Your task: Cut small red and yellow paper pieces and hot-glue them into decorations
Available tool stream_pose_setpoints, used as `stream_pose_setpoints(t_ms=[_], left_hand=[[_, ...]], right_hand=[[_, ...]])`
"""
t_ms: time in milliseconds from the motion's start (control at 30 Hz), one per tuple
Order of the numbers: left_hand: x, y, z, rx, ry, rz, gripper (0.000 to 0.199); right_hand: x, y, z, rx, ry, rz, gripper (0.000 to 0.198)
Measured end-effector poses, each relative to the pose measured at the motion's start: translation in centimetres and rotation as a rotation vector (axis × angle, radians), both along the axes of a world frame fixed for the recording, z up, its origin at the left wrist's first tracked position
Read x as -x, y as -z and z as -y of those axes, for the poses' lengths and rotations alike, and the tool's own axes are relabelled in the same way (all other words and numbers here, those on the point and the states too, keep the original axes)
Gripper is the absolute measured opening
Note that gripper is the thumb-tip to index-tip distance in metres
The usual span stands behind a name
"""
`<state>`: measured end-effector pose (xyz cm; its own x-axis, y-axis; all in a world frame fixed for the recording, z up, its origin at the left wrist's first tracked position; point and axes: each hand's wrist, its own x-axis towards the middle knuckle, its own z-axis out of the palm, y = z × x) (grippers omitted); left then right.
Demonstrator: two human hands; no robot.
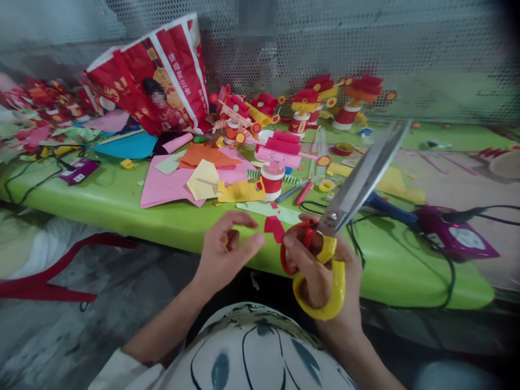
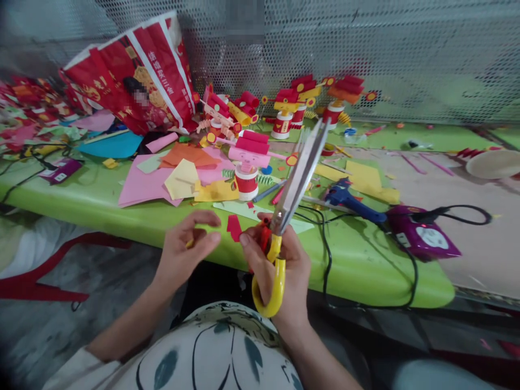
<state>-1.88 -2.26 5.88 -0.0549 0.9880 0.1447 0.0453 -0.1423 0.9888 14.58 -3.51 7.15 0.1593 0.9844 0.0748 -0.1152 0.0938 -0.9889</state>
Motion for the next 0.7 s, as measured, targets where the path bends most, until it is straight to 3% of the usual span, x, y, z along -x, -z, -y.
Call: stream_pose_setpoints(t_ms=[100,300,400,500,567,700], left_hand=[[-1.7,0.9,1.0,-0.007,0.041,-0.014,0.021],[-3.0,1.8,1.0,-0.018,-0.056,0.056,0.018],[-2.9,1.6,0.5,0.072,-0.083,0.171,0.020],[-2.3,1.0,-0.3,0.218,-0.064,0.375,0.023],[-1.6,0.6,-0.8,0.286,-0.025,0.480,0.025],[-0.5,-0.1,-1.6,0.316,0.022,0.519,0.025]], right_hand=[[0.5,0.3,-0.1,0.015,0.025,-0.022,0.045],[0.7,1.3,-0.2,0.018,-0.004,-0.073,0.051],[-0.5,1.7,0.1,0.032,-0.046,0.009,0.052],[-2.6,2.5,1.1,0.041,-0.185,0.122,0.053],[-4.0,3.3,2.1,0.021,-0.316,0.170,0.064],[-6.1,4.4,3.3,0.051,-0.451,0.321,0.081]])
